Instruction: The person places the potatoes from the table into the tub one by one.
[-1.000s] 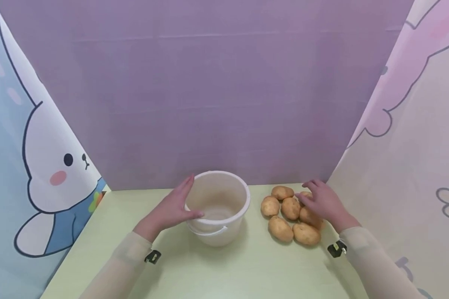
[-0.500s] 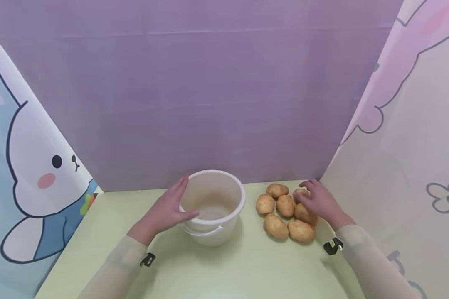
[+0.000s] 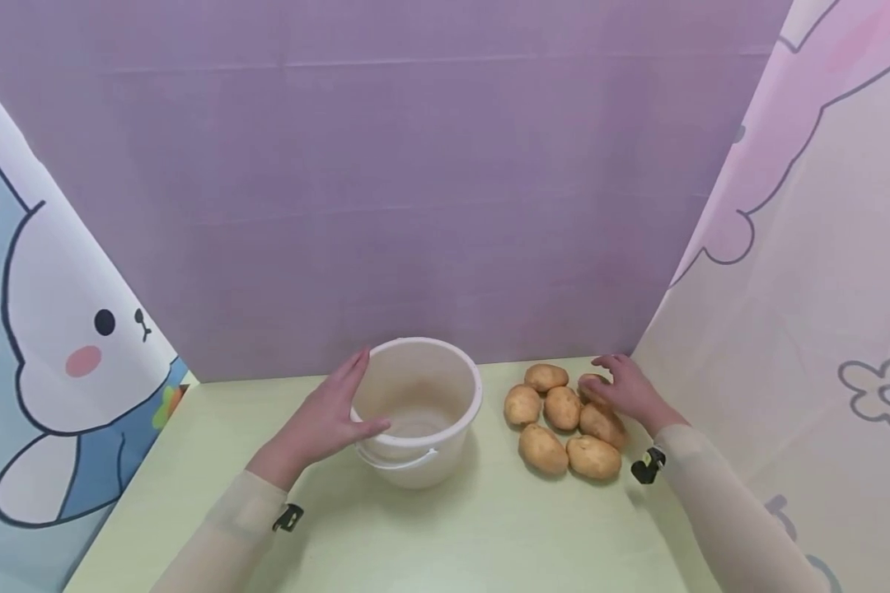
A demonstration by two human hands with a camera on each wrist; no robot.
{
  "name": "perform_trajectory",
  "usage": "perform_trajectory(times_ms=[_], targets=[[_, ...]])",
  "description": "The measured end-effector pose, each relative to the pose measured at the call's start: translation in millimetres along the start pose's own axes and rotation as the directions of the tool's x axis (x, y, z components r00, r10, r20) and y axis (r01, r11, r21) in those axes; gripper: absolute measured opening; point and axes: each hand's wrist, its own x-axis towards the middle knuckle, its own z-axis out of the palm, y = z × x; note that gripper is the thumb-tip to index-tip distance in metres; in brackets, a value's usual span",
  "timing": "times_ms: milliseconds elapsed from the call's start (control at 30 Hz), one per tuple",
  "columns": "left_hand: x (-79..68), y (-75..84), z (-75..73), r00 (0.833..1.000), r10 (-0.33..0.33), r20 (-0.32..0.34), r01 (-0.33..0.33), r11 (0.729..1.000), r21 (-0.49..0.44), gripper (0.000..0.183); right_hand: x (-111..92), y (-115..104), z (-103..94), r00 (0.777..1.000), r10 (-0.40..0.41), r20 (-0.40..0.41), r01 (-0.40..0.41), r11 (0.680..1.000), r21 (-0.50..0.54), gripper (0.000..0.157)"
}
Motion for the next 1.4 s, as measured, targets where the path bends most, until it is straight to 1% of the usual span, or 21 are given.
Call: perform_trajectory(times_ms=[67,233,333,433,533,733,833,933,1067,1200,1400], targets=[[-0.7,-0.7,0.0,1.000,-0.001,-0.001,0.001,1.000,0.007,0.126,3.1,6.3,1.6,1.000,0.008,0.020,-0.008,1.000,0.015,0.053],[-2.3,-0.9,-0.8,1.000,-0.004,-0.003,0.004,1.000,0.017,0.127,8.1,16.4,4.3,0.996,-0.011,0.083,0.004,0.996,0.084,0.053],[-3.4,-0.7,-1.8,1.000,-0.004,-0.004,0.004,1.000,0.016,0.126,9.9,18.6,5.2,0.990,0.002,0.138,-0.021,0.991,0.136,0.055],[-5.3,-1.4,-2.6,1.000,-0.006,-0.005,0.006,1.000,0.019,0.125,12.2,18.5,6.4,0.979,0.028,0.200,-0.066,0.980,0.186,0.058],[-7.2,-2.1,-3.1,1.000,-0.012,-0.007,0.012,1.000,0.020,0.124,14.9,19.1,7.2,0.966,0.045,0.254,-0.098,0.975,0.199,0.061],[-6.8,-2.2,-3.1,1.000,-0.012,-0.003,0.012,1.000,0.009,0.124,17.1,22.3,8.1,0.948,0.067,0.310,-0.129,0.974,0.185,0.067],[-6.2,-1.9,-2.7,1.000,-0.014,-0.001,0.014,1.000,0.011,0.124,17.8,24.2,10.4,0.944,0.085,0.319,-0.150,0.971,0.187,0.070],[-6.1,-1.0,-2.6,1.000,-0.013,0.000,0.013,1.000,0.011,0.124,19.3,26.2,12.8,0.945,0.078,0.319,-0.139,0.975,0.176,0.071],[-5.5,0.5,-2.5,1.000,-0.011,-0.003,0.011,1.000,0.008,0.124,20.9,27.7,15.5,0.950,0.056,0.308,-0.110,0.981,0.161,0.065],[-3.8,1.5,-1.8,1.000,-0.007,-0.004,0.007,1.000,0.009,0.124,20.9,29.3,17.0,0.955,0.035,0.293,-0.082,0.985,0.152,0.057],[-1.2,2.6,-0.3,1.000,-0.004,-0.003,0.004,1.000,0.007,0.123,19.3,31.5,16.3,0.963,0.047,0.266,-0.086,0.987,0.139,0.051]])
